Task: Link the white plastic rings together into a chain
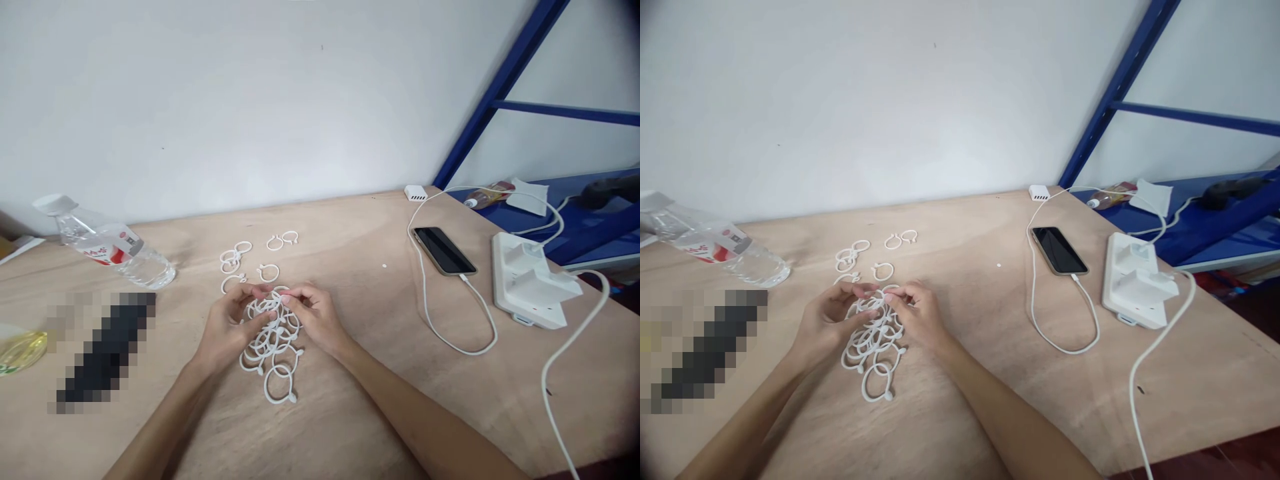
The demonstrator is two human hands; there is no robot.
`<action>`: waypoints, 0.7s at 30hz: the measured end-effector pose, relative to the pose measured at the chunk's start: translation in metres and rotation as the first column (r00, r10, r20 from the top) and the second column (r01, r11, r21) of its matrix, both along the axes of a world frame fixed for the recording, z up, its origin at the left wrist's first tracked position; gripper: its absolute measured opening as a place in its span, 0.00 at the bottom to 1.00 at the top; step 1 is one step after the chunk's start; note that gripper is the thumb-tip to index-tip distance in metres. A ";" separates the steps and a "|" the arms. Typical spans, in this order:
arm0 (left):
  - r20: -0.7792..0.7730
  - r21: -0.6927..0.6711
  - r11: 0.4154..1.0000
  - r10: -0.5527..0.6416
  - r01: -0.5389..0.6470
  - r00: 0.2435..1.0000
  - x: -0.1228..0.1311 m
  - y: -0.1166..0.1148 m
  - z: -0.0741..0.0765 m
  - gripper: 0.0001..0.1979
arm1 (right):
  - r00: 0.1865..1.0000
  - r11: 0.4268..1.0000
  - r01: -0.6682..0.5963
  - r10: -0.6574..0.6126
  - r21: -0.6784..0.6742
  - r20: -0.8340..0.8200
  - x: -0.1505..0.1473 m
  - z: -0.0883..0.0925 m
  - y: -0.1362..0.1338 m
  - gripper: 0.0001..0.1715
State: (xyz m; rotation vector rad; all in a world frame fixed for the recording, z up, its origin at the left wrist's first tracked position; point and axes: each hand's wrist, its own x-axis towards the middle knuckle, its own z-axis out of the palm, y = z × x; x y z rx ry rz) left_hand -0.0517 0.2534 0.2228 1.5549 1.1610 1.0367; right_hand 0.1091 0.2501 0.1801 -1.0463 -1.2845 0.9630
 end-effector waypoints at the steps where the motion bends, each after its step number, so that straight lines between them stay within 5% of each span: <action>1: 0.004 -0.029 1.000 -0.006 0.006 1.000 0.001 0.000 0.001 0.17 | 1.000 1.000 -0.004 0.004 -0.007 0.003 0.000 -0.001 0.000 0.07; 9: -0.101 -0.044 0.990 -0.137 0.133 0.985 -0.020 0.014 0.013 0.20 | 0.996 0.999 -0.035 0.034 0.021 0.085 -0.001 0.001 -0.001 0.06; 12: -0.259 0.101 0.990 0.122 -0.098 0.958 -0.041 0.028 0.008 0.20 | 0.989 0.995 -0.050 0.037 0.091 0.140 -0.002 0.006 -0.002 0.06; 15: -0.486 0.208 0.931 0.364 -0.299 0.795 -0.057 0.041 -0.006 0.24 | 0.969 0.977 -0.113 0.069 0.180 0.238 -0.003 0.008 -0.004 0.07; 21: -0.625 0.356 0.930 0.312 -0.094 0.716 -0.062 0.052 -0.030 0.21 | 0.950 0.960 -0.127 0.045 0.250 0.310 -0.004 0.007 -0.006 0.11</action>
